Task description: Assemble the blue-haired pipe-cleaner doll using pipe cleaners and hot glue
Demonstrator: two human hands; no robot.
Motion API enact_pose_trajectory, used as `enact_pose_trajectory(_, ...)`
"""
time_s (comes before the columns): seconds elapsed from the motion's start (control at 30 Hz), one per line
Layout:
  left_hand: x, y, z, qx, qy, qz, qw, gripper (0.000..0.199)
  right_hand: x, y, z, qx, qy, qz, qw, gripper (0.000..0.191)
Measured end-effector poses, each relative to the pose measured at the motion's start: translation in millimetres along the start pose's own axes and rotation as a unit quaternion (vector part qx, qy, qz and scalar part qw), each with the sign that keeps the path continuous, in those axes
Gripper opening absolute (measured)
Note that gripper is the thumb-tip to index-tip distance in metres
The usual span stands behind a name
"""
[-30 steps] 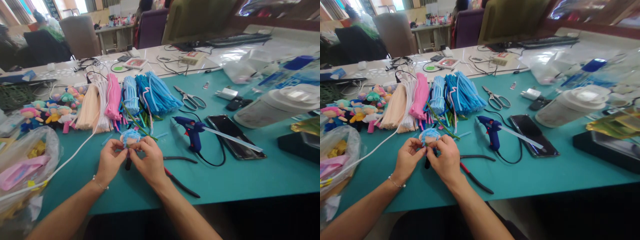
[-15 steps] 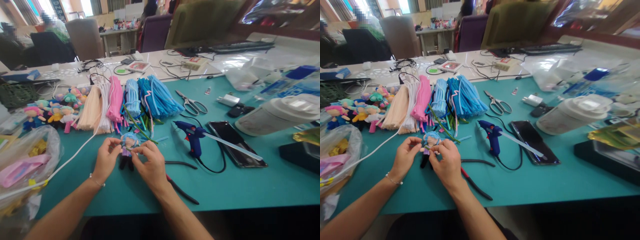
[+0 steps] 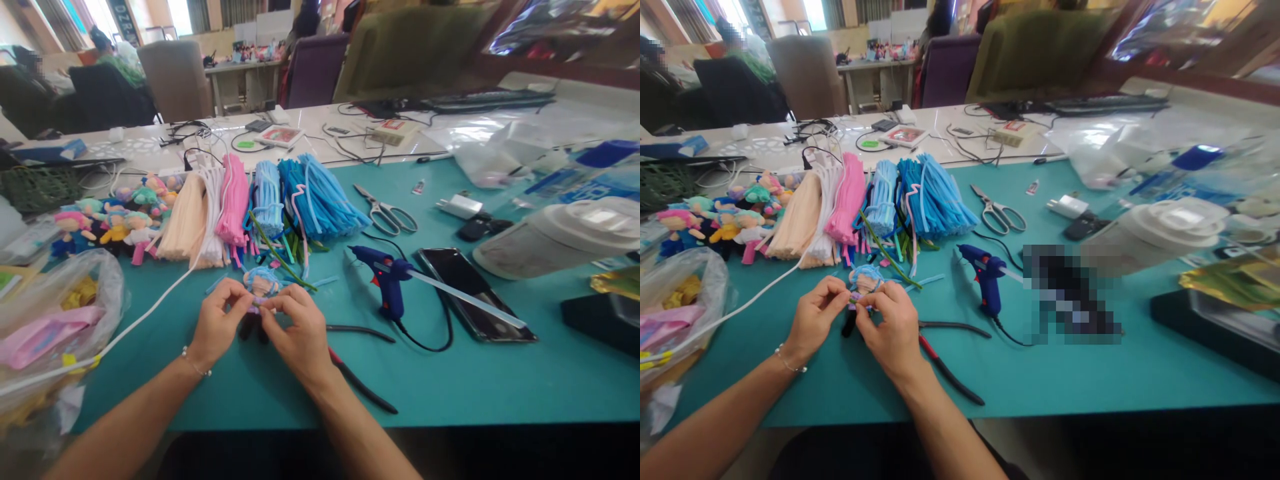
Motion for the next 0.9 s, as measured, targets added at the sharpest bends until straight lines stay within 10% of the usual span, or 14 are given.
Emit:
enact_pose_trajectory(0.3, -9, -20.7, -12, -0.001, -0.026, 0.110, 0.994, 0.022, 0, -2, 20, -0.086, 0.103, 0.041, 0.990, 0.018)
enact_pose_trajectory(0.63, 28, 3.3, 19, -0.404, 0.037, -0.053, 0.913, 0.020, 5, 1, 46, -0.144, 0.217, 0.059, 0.964, 0.020)
enact_pose_trajectory(0.77, 86, -41.1, -2, -0.441, 0.003, -0.056, 0.896, 0.025, 6, 5, 48, -0.156, 0.223, 0.045, 0.961, 0.021)
enact_pose_trajectory(0.9, 160, -137.2, -61, -0.450, -0.113, 0.021, 0.886, 0.027, 7, 9, 48, -0.168, 0.227, 0.024, 0.959, 0.024)
Point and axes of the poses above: each hand's wrist, its own x-axis away from the middle knuckle, its own y-axis out of the palm, z = x × y, the point moved 9 cm from there along -x, towards the middle knuckle, and after that the axes turned 11 degrees about -y, right-handed, at the moved point
